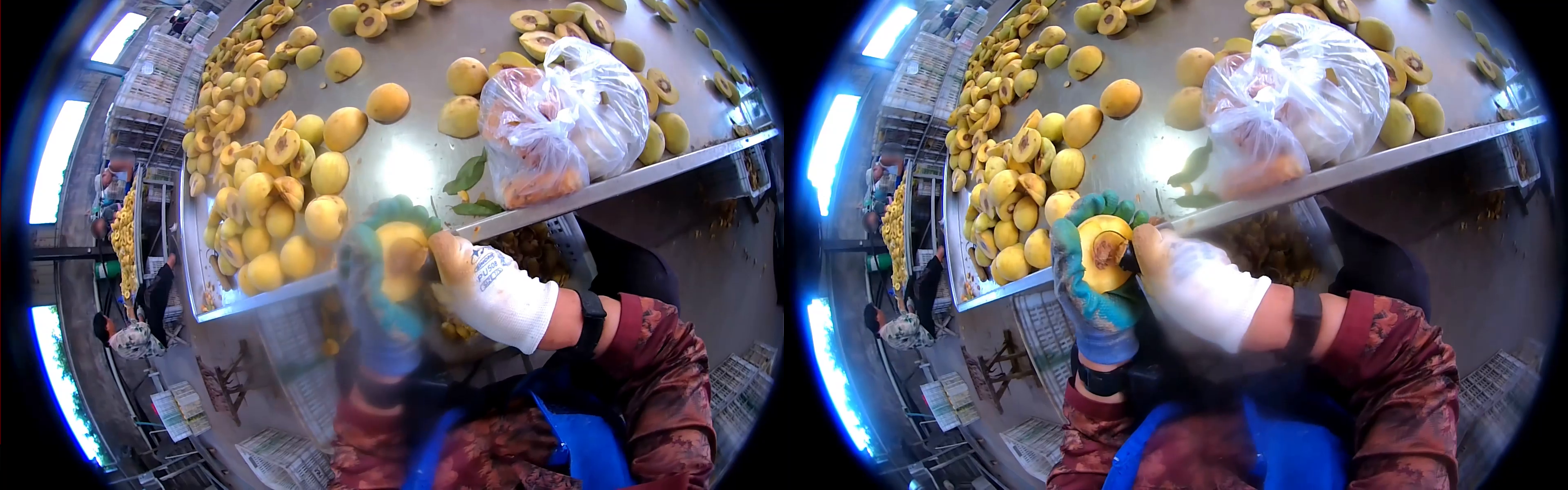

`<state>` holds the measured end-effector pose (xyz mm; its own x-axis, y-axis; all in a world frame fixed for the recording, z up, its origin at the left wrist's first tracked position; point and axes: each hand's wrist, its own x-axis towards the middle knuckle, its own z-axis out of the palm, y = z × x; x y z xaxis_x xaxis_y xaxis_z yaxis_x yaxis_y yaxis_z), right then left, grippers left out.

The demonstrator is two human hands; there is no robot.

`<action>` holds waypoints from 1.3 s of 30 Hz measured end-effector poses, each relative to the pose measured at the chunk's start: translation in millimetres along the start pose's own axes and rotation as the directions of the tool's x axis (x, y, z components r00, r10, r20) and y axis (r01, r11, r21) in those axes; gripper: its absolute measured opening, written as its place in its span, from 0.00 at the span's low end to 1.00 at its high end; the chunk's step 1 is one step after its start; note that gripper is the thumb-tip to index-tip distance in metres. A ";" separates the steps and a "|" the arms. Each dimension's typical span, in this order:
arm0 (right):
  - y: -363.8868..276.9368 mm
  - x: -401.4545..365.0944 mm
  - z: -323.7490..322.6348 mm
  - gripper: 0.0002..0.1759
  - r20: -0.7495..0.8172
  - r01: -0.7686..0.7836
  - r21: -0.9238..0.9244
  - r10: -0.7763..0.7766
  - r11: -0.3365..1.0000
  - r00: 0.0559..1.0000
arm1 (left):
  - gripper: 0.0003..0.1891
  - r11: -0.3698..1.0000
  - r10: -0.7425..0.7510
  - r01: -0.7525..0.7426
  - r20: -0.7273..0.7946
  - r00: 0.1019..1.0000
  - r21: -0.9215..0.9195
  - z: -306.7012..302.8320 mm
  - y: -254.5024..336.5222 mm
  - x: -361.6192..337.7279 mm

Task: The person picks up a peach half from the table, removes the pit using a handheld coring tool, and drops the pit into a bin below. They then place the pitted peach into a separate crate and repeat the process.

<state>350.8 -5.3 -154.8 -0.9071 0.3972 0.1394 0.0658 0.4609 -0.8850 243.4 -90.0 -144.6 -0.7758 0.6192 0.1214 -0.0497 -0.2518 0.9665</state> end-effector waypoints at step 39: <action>-4.6 -8.4 -9.4 0.14 0.813 -0.808 0.579 -0.160 0.110 0.560 | 0.18 0.878 -0.285 0.395 0.370 0.884 -0.268 -24.6 14.6 -2.4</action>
<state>362.0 -3.3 -147.7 -0.8567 -0.4961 -0.1412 0.4996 -0.7298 -0.4667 229.1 -113.5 -136.4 -0.4391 0.8945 -0.0843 -0.5192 -0.1761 0.8363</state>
